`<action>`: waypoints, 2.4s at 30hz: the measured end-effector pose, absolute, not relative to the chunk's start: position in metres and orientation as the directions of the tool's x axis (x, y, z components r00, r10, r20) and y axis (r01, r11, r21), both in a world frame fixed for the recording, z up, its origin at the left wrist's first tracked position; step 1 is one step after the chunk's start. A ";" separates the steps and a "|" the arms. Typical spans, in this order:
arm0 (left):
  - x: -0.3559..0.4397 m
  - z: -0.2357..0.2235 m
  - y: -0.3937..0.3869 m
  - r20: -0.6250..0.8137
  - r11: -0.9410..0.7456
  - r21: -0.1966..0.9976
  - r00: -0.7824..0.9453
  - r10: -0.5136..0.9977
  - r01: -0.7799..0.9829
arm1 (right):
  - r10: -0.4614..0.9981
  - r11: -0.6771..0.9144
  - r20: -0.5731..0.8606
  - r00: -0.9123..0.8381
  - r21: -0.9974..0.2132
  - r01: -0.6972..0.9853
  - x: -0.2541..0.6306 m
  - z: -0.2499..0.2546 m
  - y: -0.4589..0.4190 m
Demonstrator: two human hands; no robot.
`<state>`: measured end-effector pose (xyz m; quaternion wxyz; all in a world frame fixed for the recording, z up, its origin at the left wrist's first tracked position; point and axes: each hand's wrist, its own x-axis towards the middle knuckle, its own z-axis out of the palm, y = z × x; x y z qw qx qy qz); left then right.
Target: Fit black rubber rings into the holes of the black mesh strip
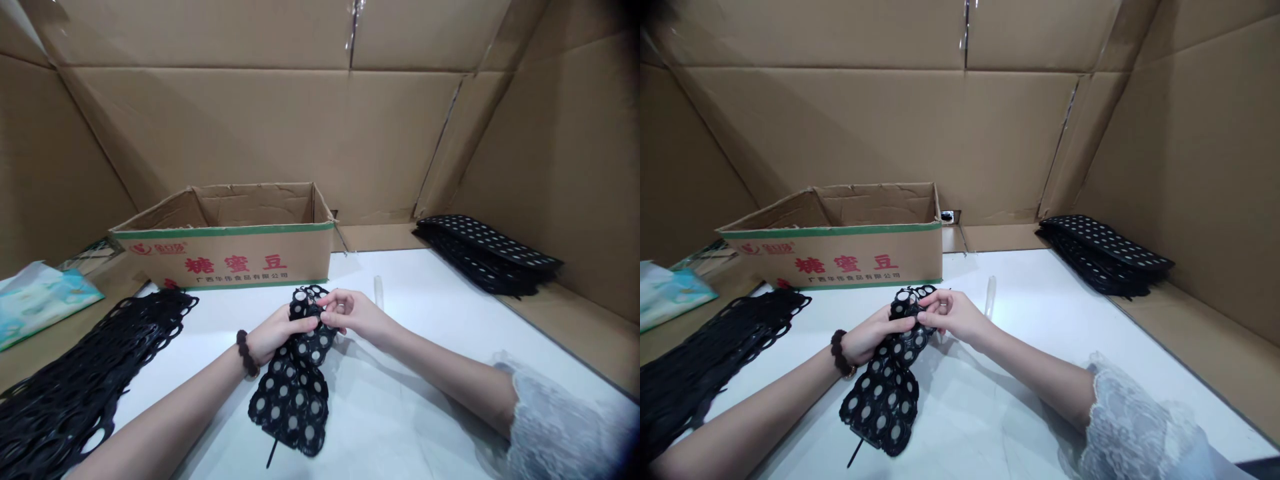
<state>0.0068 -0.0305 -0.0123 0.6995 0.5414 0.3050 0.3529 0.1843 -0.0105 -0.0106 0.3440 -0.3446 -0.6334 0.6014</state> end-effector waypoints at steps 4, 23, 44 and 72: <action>0.007 -0.012 -0.030 -0.058 0.198 0.964 0.586 0.808 -0.177 | 0.811 0.014 0.018 -0.585 -1.000 -0.012 0.188 -0.011 -0.006; 0.005 -0.013 -0.031 -0.117 0.196 0.972 0.452 0.885 -0.132 | 0.623 0.778 0.450 -0.640 -0.442 0.447 0.205 -0.002 -0.014; 0.001 -0.017 -0.028 -0.197 0.315 0.922 0.429 0.882 -0.225 | 0.693 0.652 0.313 -0.649 -0.656 0.380 0.197 -0.018 -0.014; 0.007 -0.008 -0.033 -0.099 0.133 0.991 0.581 0.808 -0.015 | 0.765 0.401 0.146 -0.627 -0.870 0.287 0.192 -0.019 -0.011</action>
